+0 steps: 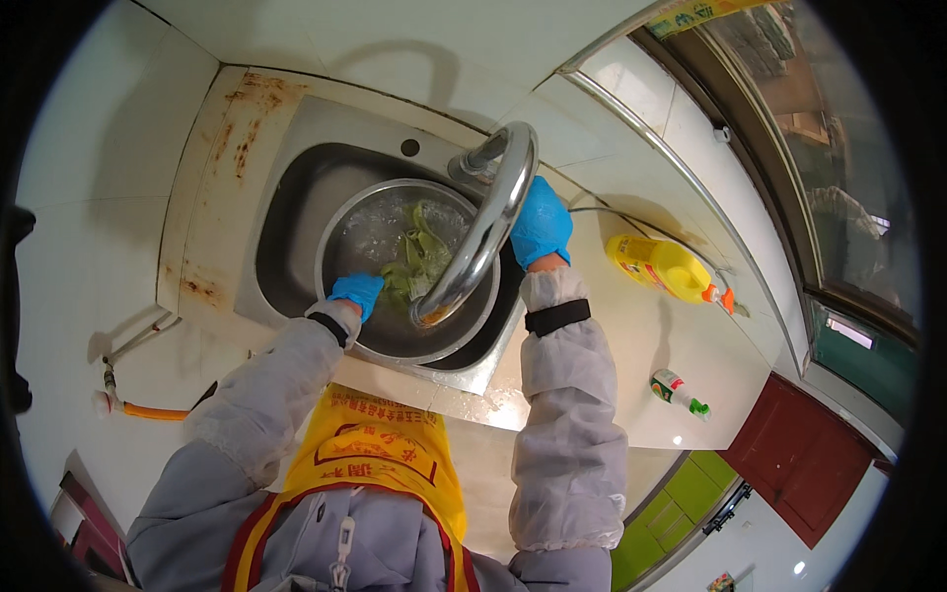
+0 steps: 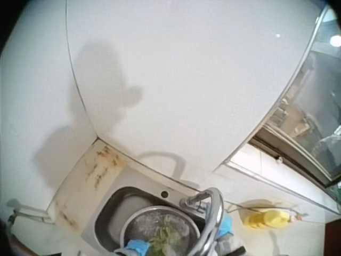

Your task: The person washes a green cloth in a sink, wrings it out, and then wipes a red-framed window. Another person mops the wall in the background.

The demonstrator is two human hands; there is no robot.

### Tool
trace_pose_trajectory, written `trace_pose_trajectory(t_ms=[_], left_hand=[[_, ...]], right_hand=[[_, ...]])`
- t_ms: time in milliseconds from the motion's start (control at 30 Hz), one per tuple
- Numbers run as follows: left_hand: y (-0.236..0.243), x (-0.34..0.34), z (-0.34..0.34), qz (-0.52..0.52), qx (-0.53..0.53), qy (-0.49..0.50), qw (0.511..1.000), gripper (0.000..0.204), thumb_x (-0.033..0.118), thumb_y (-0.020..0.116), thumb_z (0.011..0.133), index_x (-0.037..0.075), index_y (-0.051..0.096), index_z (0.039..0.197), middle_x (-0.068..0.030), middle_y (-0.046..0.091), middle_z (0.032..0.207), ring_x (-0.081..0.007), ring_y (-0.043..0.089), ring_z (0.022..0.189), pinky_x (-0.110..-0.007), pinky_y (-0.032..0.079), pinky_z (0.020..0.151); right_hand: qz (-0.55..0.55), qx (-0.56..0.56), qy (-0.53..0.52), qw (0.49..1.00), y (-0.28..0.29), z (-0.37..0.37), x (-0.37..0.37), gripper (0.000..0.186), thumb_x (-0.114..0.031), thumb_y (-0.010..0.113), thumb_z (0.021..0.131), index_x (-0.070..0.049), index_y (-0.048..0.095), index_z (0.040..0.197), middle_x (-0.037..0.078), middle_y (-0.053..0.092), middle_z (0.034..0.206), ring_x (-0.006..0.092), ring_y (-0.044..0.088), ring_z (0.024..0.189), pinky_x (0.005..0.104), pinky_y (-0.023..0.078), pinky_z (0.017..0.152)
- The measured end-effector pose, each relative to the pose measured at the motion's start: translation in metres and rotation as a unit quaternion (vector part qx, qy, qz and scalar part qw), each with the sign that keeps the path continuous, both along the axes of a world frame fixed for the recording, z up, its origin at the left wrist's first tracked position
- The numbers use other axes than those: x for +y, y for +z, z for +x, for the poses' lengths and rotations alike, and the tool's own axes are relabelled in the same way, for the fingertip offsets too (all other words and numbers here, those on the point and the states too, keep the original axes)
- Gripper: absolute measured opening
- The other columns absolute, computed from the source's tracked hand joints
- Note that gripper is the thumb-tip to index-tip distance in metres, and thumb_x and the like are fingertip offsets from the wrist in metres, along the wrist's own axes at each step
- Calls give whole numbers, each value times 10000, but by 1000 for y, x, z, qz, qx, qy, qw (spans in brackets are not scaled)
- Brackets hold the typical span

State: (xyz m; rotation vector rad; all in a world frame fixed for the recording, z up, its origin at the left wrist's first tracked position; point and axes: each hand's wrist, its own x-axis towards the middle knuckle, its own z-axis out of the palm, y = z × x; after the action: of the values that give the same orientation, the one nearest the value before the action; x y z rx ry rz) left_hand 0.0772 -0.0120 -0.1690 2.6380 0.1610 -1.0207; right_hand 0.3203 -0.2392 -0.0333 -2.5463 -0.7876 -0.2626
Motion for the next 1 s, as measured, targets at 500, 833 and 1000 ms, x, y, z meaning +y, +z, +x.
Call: trace_pose_trajectory(t_ms=[500, 833, 1000], left_hand=[[272, 8, 15, -596, 38, 380, 707, 272, 209, 566, 974, 98, 599, 1221, -50, 617, 1082, -183, 613, 980, -343, 518, 848], [273, 43, -5, -489, -77, 394, 775, 220, 113, 657, 916, 103, 602, 1129, -16, 614, 1032, -86, 537, 890, -221, 417, 694], [270, 47, -14, -487, -89, 358, 792, 284, 95, 653, 919, 67, 565, 1188, -68, 621, 1099, -141, 570, 1029, -272, 478, 912]], right_hand=[[169, 410, 20, 896, 28, -181, 9, 360, -38, 623, 888, -90, 622, 1244, 149, 635, 1168, 335, 629, 1059, 388, 503, 932], [53, 365, 54, 928, 51, -183, -16, 177, -174, 716, 862, -80, 659, 1001, 139, 653, 897, 336, 639, 829, 407, 513, 724], [-39, 284, 116, 951, 57, -183, -28, 114, -113, 698, 834, -60, 654, 925, 135, 658, 944, 342, 640, 861, 433, 521, 727]])
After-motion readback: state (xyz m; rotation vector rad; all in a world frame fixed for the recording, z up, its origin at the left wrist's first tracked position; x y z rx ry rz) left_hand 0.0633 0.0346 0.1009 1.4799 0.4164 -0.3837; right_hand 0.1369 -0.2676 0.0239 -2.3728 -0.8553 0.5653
